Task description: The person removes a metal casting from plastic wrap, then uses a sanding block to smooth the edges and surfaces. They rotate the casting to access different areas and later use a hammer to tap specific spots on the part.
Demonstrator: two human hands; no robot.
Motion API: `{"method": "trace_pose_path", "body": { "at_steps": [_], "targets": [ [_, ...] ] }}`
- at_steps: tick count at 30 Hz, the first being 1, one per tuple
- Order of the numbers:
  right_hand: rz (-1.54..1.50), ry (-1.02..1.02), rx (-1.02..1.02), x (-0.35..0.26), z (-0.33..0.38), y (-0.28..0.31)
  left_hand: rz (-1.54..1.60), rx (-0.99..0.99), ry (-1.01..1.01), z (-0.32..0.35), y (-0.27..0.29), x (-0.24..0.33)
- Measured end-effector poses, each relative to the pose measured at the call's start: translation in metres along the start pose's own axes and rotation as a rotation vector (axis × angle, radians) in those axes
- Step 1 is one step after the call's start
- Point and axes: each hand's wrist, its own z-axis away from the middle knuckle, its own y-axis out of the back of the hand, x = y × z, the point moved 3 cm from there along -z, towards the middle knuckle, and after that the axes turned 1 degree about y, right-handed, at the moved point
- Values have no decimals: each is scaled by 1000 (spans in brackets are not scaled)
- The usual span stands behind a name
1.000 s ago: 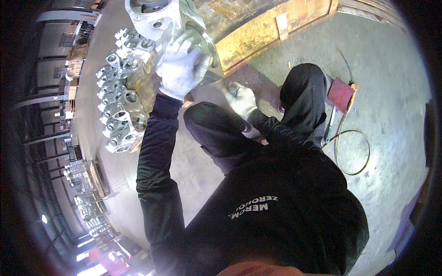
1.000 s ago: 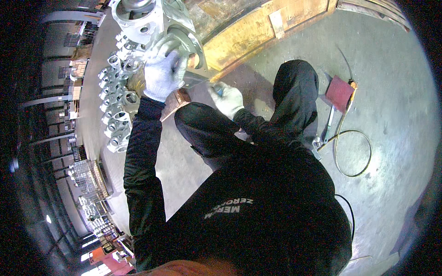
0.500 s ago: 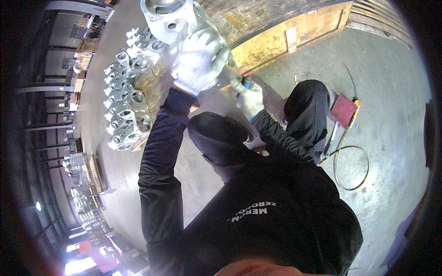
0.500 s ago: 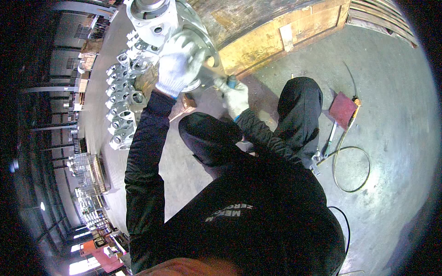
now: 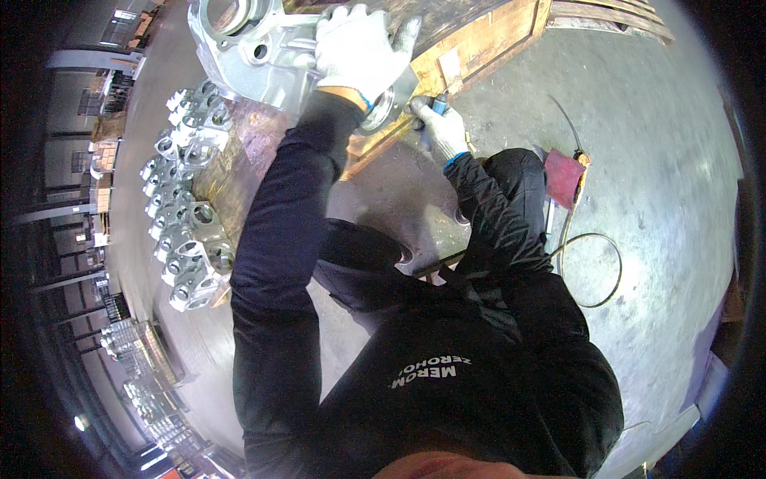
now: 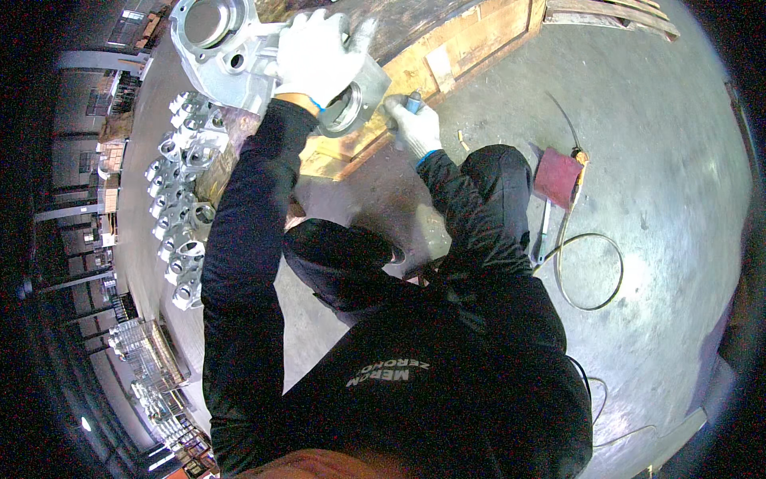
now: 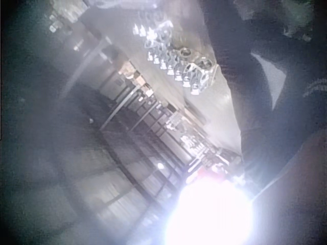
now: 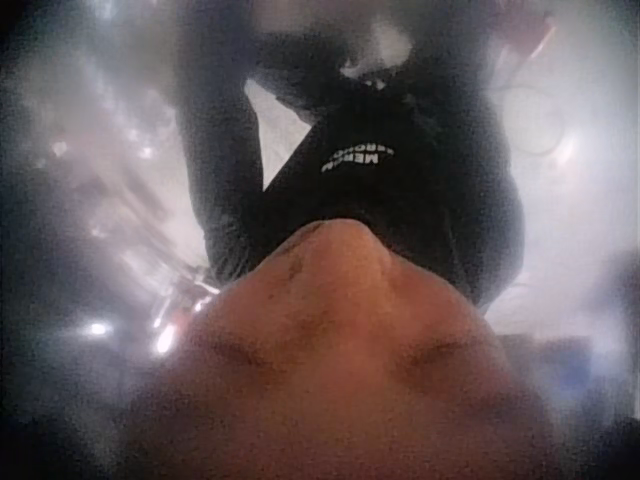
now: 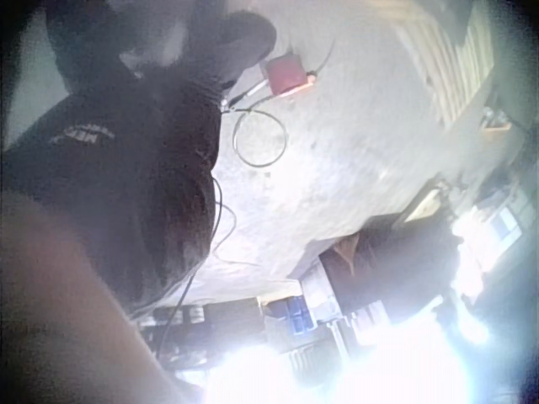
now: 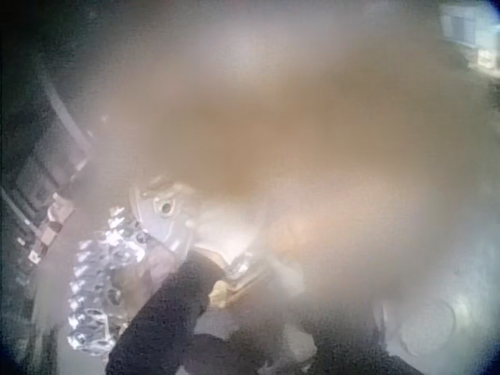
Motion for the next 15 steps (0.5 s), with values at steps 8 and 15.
{"method": "trace_pose_path", "body": {
  "at_steps": [8, 15],
  "targets": [
    [648, 318, -68, -5, -19, 9, 200, -40, -56, 6, -9, -26],
    [986, 444, 103, -14, -38, 8, 234, -49, -80, 4, 0, -23]
  ]
}}
